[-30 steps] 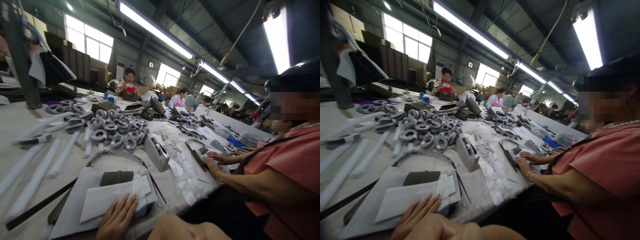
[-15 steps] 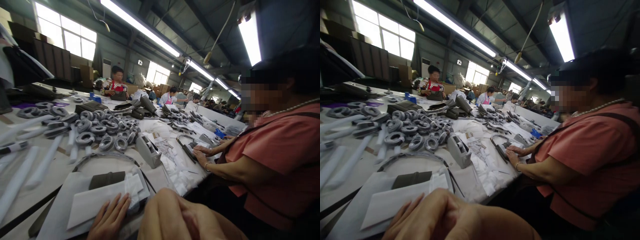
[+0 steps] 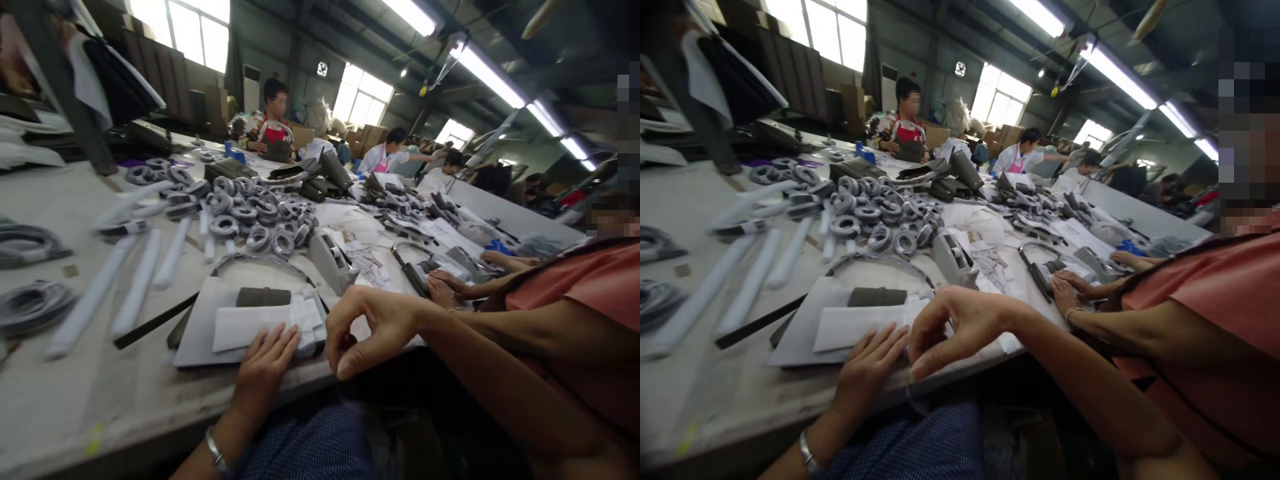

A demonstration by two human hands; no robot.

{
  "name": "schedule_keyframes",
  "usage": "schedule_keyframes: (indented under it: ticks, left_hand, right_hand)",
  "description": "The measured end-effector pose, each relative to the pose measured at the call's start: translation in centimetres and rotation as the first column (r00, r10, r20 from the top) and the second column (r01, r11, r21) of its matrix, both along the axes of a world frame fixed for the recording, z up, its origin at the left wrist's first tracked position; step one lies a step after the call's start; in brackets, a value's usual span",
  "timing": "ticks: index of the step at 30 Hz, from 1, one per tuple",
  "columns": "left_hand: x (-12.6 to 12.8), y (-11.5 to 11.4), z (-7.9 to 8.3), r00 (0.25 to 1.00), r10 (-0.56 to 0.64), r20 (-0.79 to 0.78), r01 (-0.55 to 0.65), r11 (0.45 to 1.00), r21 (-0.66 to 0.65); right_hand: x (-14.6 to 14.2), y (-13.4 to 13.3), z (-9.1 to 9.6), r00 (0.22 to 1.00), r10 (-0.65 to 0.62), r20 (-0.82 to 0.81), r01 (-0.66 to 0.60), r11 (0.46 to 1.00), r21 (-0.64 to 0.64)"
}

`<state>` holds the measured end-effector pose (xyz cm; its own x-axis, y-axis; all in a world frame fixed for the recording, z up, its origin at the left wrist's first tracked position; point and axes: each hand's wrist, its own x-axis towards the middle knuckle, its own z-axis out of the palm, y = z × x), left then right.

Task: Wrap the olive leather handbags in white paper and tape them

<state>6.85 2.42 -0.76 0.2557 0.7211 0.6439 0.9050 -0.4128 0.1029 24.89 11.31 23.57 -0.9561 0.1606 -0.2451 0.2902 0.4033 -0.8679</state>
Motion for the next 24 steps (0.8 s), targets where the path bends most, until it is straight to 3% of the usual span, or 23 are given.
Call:
schedule_keyframes:
  ticks: [6,11,19,24]
  left_hand:
    - [0.3,0.0,0.1,0.999,0.022,0.024,-0.022,1.000,-0.017]
    - [0.3,0.0,-0.3,0.999,0.024,0.031,-0.024,1.000,0.000]
    - [0.2,0.2,-0.4,0.999,0.041,-0.019,-0.040,0.999,0.034]
    - [-0.6,0.5,-1.7,0.998,0.015,-0.065,-0.007,0.993,0.115]
  right_hand:
    - [-1.3,4.4,-6.0,0.966,0.028,0.258,-0.108,0.948,0.301]
    - [-3.3,6.4,-8.9,0.913,0.031,0.406,-0.276,0.780,0.561]
    - [-5.9,7.4,-11.1,0.852,0.094,0.515,-0.468,0.577,0.669]
    - [-6.9,7.3,-11.3,0.798,0.159,0.581,-0.567,0.523,0.636]
